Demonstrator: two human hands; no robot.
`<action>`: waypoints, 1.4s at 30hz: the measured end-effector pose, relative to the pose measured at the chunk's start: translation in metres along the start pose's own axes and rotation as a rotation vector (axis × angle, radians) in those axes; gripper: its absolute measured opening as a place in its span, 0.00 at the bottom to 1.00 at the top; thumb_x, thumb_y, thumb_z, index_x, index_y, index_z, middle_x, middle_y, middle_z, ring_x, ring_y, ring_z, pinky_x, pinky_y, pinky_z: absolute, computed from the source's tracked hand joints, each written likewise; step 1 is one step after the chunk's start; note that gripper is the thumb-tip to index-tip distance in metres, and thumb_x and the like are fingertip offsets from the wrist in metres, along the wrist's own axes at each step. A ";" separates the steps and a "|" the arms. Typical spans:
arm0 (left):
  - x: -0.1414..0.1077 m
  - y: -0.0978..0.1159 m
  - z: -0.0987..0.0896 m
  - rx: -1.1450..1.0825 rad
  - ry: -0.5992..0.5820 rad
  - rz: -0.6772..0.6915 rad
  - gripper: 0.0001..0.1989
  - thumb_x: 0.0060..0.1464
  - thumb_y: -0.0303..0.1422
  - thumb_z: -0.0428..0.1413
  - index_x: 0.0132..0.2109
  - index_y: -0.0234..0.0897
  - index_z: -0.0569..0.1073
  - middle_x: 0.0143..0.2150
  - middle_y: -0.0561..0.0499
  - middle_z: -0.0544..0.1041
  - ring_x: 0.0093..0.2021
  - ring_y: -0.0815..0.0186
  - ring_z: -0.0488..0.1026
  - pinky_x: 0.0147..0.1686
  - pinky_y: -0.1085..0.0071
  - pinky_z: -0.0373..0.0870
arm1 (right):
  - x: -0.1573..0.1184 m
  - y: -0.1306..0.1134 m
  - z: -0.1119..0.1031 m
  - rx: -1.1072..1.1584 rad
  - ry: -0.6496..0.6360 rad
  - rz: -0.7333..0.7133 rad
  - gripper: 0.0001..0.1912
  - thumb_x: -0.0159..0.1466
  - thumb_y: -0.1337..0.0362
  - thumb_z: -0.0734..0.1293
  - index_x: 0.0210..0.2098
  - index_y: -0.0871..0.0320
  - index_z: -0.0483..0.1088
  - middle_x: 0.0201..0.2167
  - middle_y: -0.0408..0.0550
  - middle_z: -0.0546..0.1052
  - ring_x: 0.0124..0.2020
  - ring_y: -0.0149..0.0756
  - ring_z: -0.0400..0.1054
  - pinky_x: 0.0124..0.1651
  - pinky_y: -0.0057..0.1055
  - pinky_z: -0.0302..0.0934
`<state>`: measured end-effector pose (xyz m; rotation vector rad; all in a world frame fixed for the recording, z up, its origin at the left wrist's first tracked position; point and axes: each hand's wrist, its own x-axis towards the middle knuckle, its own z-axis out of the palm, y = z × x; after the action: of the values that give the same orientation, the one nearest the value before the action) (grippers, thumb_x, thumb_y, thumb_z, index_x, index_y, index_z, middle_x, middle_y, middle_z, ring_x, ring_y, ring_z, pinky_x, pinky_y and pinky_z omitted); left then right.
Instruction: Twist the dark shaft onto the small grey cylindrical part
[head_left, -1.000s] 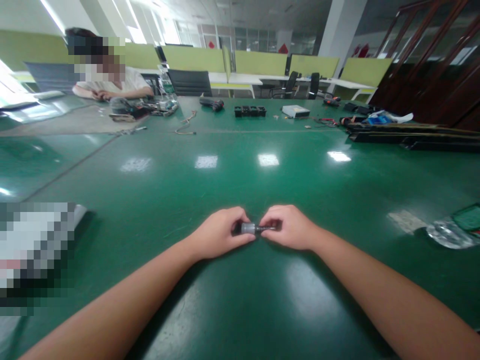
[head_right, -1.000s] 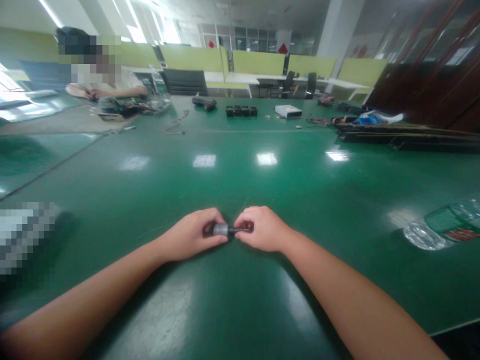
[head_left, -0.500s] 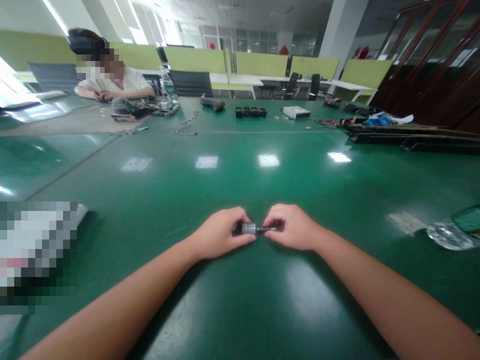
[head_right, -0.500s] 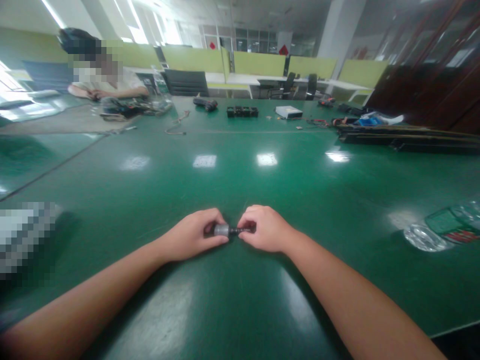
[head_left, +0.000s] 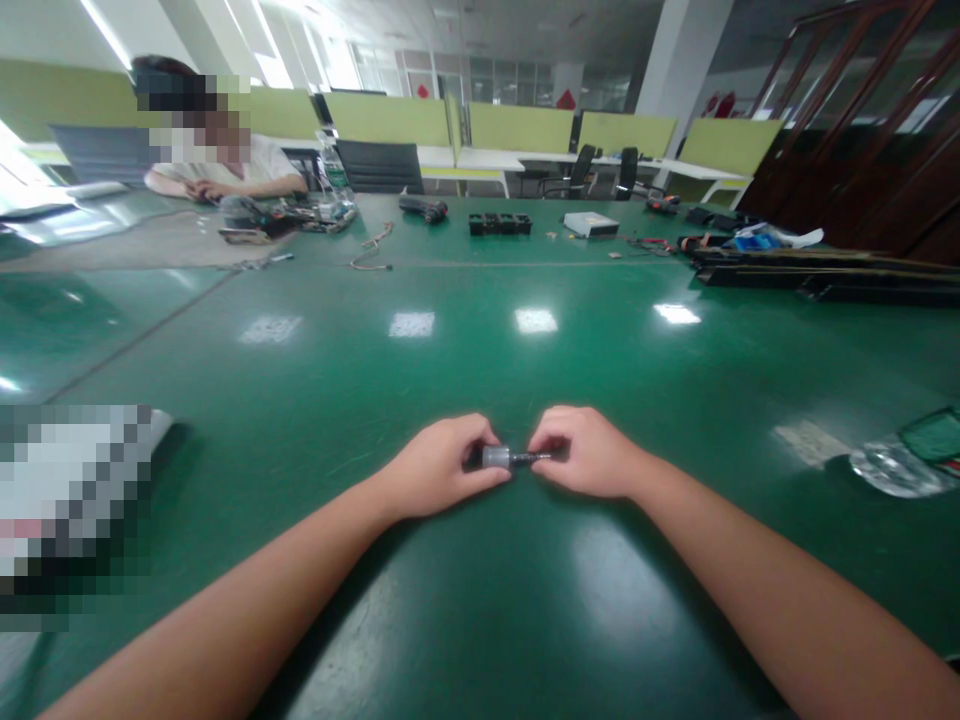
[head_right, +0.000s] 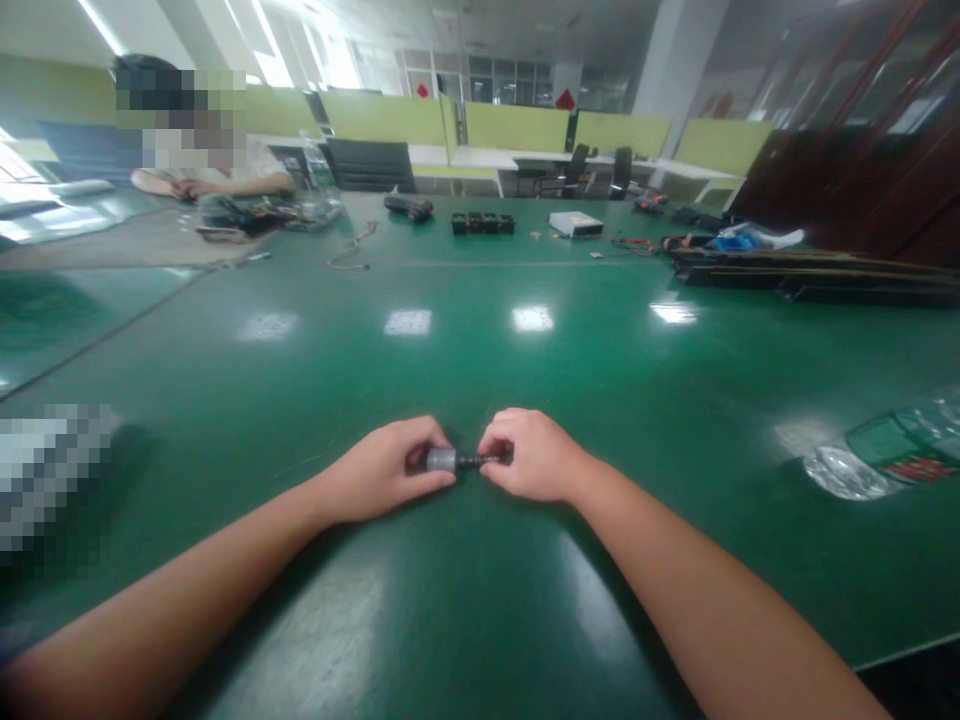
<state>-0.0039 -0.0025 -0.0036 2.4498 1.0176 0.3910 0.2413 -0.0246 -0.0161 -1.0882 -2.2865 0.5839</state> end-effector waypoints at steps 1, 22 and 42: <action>0.000 0.000 0.000 0.003 -0.001 -0.002 0.13 0.56 0.43 0.60 0.41 0.39 0.74 0.35 0.53 0.76 0.33 0.65 0.71 0.32 0.71 0.63 | 0.000 0.000 0.000 0.000 -0.003 0.002 0.05 0.55 0.71 0.72 0.32 0.59 0.77 0.30 0.45 0.77 0.33 0.33 0.68 0.37 0.29 0.59; 0.001 0.002 -0.002 0.007 -0.010 -0.014 0.14 0.56 0.45 0.59 0.40 0.39 0.73 0.33 0.53 0.75 0.32 0.65 0.70 0.31 0.72 0.62 | -0.001 0.002 -0.002 -0.018 0.005 0.010 0.04 0.54 0.72 0.71 0.31 0.59 0.76 0.29 0.45 0.75 0.31 0.32 0.66 0.35 0.27 0.58; 0.001 0.002 -0.001 0.006 -0.011 -0.034 0.14 0.55 0.45 0.60 0.39 0.39 0.73 0.31 0.54 0.73 0.30 0.66 0.69 0.29 0.72 0.60 | -0.004 0.005 -0.009 -0.028 -0.011 0.040 0.05 0.54 0.72 0.71 0.31 0.58 0.76 0.30 0.44 0.76 0.31 0.32 0.68 0.36 0.28 0.60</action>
<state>-0.0020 -0.0026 -0.0013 2.4338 1.0555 0.3636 0.2520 -0.0231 -0.0128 -1.1488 -2.2942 0.5763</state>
